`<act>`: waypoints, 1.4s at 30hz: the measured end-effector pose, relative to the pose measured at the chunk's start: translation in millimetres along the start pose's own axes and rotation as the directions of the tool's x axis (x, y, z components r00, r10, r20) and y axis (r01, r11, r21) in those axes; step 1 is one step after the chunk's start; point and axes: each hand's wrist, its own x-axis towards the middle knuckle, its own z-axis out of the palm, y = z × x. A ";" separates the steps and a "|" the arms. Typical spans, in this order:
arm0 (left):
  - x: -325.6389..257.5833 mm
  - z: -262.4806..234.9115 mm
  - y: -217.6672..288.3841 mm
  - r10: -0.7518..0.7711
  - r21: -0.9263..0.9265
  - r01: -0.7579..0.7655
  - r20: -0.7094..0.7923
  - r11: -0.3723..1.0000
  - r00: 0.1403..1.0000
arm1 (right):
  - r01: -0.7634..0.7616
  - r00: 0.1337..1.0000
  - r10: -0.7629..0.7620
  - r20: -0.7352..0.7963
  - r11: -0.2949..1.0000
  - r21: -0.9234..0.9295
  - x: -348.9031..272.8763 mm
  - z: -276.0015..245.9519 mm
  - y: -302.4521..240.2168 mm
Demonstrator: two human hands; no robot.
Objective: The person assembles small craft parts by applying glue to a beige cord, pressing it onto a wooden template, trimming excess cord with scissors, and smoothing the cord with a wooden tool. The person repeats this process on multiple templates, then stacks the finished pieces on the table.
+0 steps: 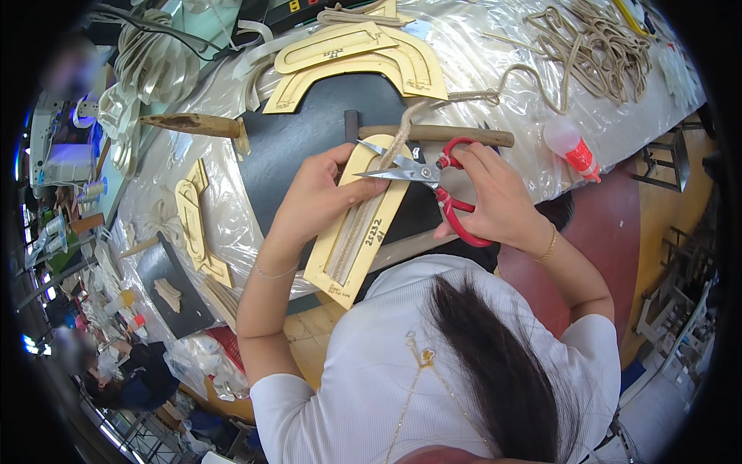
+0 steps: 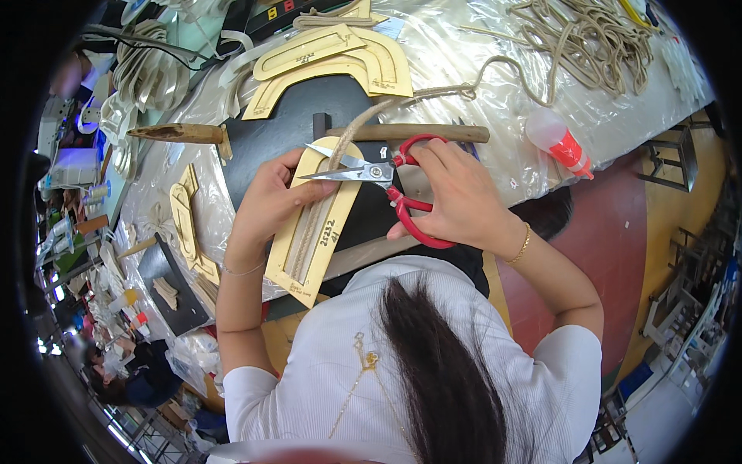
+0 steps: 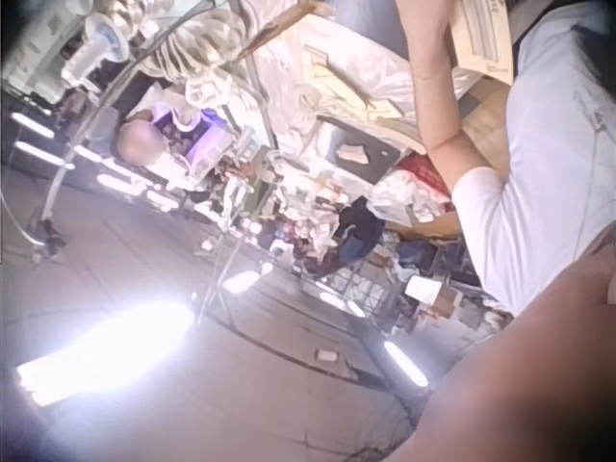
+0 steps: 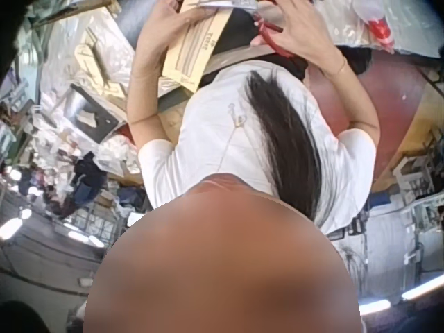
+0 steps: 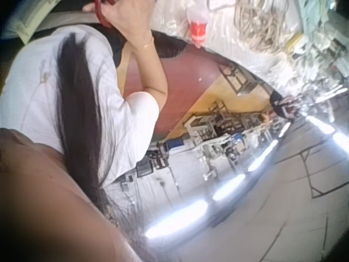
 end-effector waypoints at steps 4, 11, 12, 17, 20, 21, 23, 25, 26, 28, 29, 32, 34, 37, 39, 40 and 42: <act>2.2 -0.6 1.7 0.044 0.025 -0.043 -0.013 0.999 0.999 | 0.015 0.999 -0.017 -0.044 0.999 -0.034 5.6 3.0 -3.7; 3.0 -3.1 4.3 0.021 0.025 -0.021 -0.015 0.999 1.000 | -0.072 0.997 0.072 0.016 0.997 0.014 7.1 10.3 -3.6; 2.9 -3.1 4.8 0.020 0.030 -0.020 -0.012 0.999 1.000 | -0.074 0.997 0.073 0.024 0.997 0.036 6.5 11.6 -2.7; 3.2 -2.5 5.6 0.026 0.072 -0.024 -0.023 0.997 0.999 | -0.012 1.000 0.013 -0.013 1.000 0.028 4.8 20.6 5.8; 5.3 -3.4 4.9 0.000 0.096 0.001 -0.014 0.995 1.000 | -0.017 1.000 0.016 0.010 0.995 0.102 1.4 24.2 10.1; 6.0 -3.6 4.2 -0.011 0.102 0.012 -0.015 0.995 1.000 | -0.023 1.000 0.020 0.023 0.991 0.133 0.1 24.7 11.2; 7.4 -3.5 2.5 -0.023 0.103 0.023 -0.007 0.994 1.000 | -0.042 0.996 0.030 0.089 0.989 0.140 -1.7 24.2 13.8; 7.9 -3.3 0.4 -0.022 0.086 0.021 0.009 0.996 1.000 | -0.052 0.994 0.034 0.101 0.983 0.177 -3.3 21.0 17.1; 8.3 -3.2 -0.9 -0.028 0.074 0.027 0.007 0.997 1.000 | -0.054 0.996 0.037 0.081 0.976 0.210 -3.8 18.2 19.8; 9.3 -4.5 -3.3 -0.049 0.047 0.049 0.002 0.998 0.999 | -0.105 0.994 0.098 0.043 0.971 0.213 -7.6 12.3 25.2; 9.4 -5.8 -5.0 -0.055 0.026 0.055 0.002 0.998 0.998 | -0.154 0.988 0.152 0.023 0.971 0.181 -10.9 8.2 29.0; 9.2 -13.5 -12.5 -0.105 -0.032 0.105 -0.020 0.994 0.994 | -0.250 0.968 0.247 0.042 0.962 0.111 -23.7 -0.8 43.7; 8.0 -20.6 -20.2 -0.110 -0.097 0.108 -0.014 0.989 0.994 | -0.252 0.963 0.259 0.075 0.963 -0.092 -32.6 -1.1 52.8; 9.4 -33.6 -31.7 -0.167 0.116 0.170 -0.031 0.979 0.985 | -0.131 0.987 0.146 0.070 0.975 -0.180 -40.8 5.7 55.4; 11.0 -37.0 -39.6 -0.121 0.405 0.105 0.015 0.908 0.992 | -0.168 0.975 0.191 0.115 0.968 -0.186 -42.4 3.5 49.5; 12.2 -36.5 -43.5 -0.144 0.551 0.106 0.027 0.828 0.989 | -0.149 0.976 0.177 0.125 0.967 -0.206 -40.8 -1.5 45.3; 11.5 -34.0 -50.2 0.038 0.719 -0.025 -0.002 0.694 0.999 | -0.188 0.945 0.249 0.213 0.945 -0.269 -32.1 -13.6 33.7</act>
